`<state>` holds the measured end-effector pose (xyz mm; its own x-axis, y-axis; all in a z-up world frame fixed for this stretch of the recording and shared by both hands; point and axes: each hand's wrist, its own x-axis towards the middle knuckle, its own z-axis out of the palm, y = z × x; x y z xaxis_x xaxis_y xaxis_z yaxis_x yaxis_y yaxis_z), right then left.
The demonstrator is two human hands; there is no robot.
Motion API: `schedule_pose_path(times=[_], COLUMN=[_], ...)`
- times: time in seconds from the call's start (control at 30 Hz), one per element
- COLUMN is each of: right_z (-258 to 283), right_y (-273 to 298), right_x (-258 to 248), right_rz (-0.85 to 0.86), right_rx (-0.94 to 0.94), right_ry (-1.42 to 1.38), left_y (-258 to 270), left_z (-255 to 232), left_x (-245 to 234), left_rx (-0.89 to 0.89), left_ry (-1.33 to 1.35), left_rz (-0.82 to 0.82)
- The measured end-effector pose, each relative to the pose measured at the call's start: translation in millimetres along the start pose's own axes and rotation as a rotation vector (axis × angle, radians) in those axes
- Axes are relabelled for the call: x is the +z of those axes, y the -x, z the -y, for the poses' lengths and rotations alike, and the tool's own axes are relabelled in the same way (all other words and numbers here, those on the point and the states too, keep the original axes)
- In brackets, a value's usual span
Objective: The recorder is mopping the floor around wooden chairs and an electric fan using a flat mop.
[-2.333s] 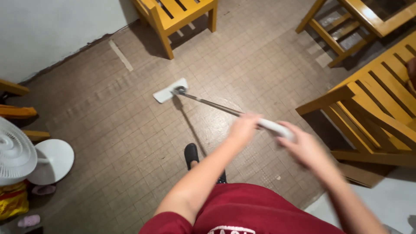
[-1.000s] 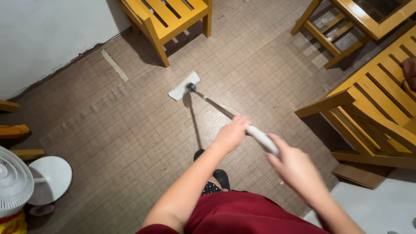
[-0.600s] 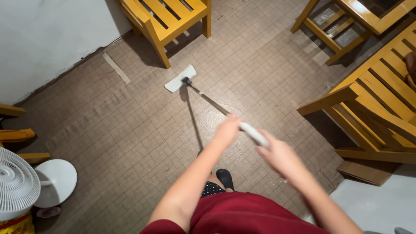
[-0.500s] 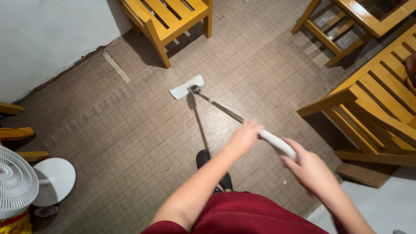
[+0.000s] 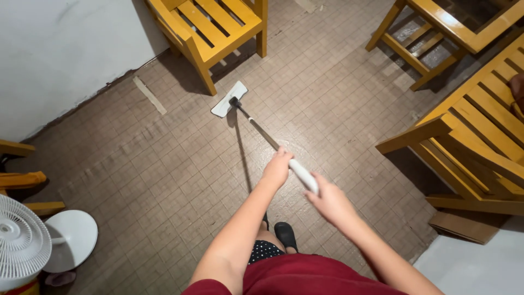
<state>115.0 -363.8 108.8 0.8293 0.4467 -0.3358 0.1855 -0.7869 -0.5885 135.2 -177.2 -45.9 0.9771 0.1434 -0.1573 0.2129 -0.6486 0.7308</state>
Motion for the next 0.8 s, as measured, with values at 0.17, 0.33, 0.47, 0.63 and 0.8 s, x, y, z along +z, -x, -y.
schedule_pose_path(times=[0.17, 0.33, 0.47, 0.63, 0.8], right_z=[10.7, -29.3, -46.3, -88.0, -148.3], right_y=[60.4, 125.0, 162.7, 174.0, 171.6], right_x=[-102.2, -156.6, -175.8, -182.0, -173.9], right_rz=[0.076, 0.0, -0.028, 0.2, 0.226], right_rx=[0.366, 0.383, 0.444, 0.492, 0.109], right_ry=[-0.049, -0.294, -0.41, -0.437, -0.774], left_y=[1.5, 39.6, 74.9, 99.1, 106.1], left_z=[-71.6, -157.9, -196.3, -222.8, -229.6], left_x=[39.6, 32.3, 21.8, 15.6, 16.5], left_rx=[0.199, 0.26, 0.333, 0.336, 0.373], left_ry=[0.051, 0.034, 0.023, -0.01, -0.047], left_rz=[-0.058, 0.035, 0.079, 0.115, 0.005])
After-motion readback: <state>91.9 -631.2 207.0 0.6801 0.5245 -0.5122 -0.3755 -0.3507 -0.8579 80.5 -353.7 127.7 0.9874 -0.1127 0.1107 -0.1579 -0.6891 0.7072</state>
